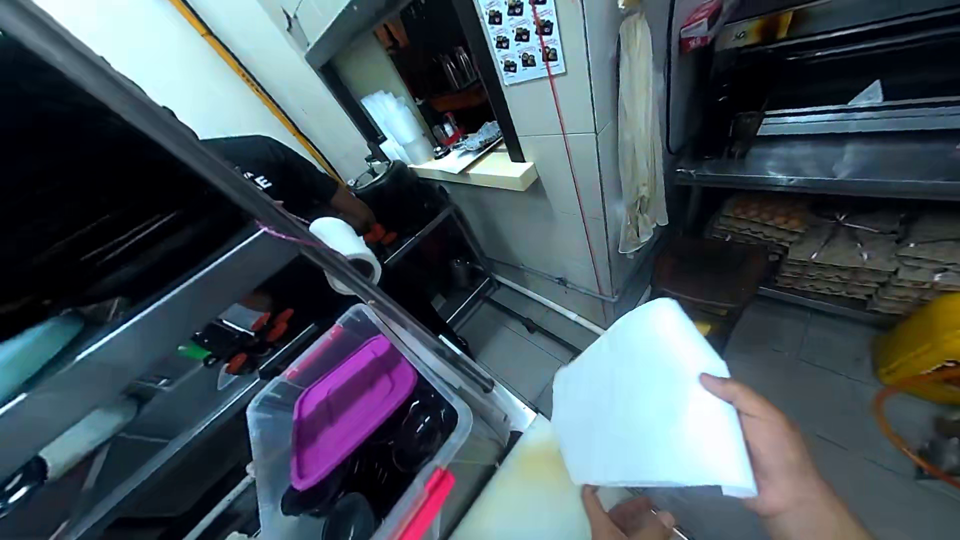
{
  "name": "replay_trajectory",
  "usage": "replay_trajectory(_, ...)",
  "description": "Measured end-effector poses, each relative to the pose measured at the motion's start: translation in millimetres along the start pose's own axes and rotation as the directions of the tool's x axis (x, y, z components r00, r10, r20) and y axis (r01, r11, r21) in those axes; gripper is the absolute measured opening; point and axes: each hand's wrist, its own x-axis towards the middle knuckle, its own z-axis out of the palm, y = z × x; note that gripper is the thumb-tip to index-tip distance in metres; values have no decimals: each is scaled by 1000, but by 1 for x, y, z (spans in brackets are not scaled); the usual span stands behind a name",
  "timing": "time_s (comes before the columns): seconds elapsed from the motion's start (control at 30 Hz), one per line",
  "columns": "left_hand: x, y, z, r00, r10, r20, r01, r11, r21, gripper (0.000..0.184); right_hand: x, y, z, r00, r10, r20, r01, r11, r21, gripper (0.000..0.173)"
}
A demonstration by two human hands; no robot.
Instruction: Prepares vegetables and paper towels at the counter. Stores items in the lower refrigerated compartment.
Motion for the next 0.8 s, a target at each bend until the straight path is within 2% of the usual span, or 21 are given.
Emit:
replay_trajectory(0.03,-4,0,5,996,15,-93,-25,994,-106,96,-14,4,6,1000,4,1,-4,1000,22,32)
replay_trajectory(0.1,-14,6,4,960,73,-272,-138,965,-225,82,-39,10,10,1000,-2,-1,2,999,44,32)
replay_trajectory(0.13,-21,8,1,939,107,-328,-193,951,-243,75,-51,11,11,1000,-12,-8,12,999,43,32)
replay_trajectory(0.2,-36,8,-8,915,193,-353,-288,928,-238,66,-72,12,11,999,-36,-12,37,999,37,29)
replay_trajectory(0.3,-52,-2,-18,895,386,-224,-420,897,-134,79,-98,15,3,998,-63,-13,63,998,17,25)
replay_trajectory(0.37,-59,-11,-21,905,415,-92,-419,907,-32,91,-111,19,-4,998,-30,-55,31,999,21,26)
replay_trajectory(0.4,-60,-14,-21,917,398,-35,-398,917,28,90,-116,20,-5,996,-12,-84,15,999,29,26)
replay_trajectory(0.53,-62,-34,-19,962,253,106,-268,948,170,74,-130,24,-9,994,0,-109,7,998,61,26)
replay_trajectory(0.57,-64,-41,-18,969,217,122,-234,960,153,66,-132,25,-9,994,-6,-113,13,998,54,25)
replay_trajectory(0.67,-65,-55,-18,978,163,131,-165,986,4,26,-136,28,-7,992,-17,-125,21,999,29,23)
replay_trajectory(0.8,-71,-56,-27,969,214,127,-210,977,-44,19,-129,31,3,984,13,-176,-19,999,-33,20)
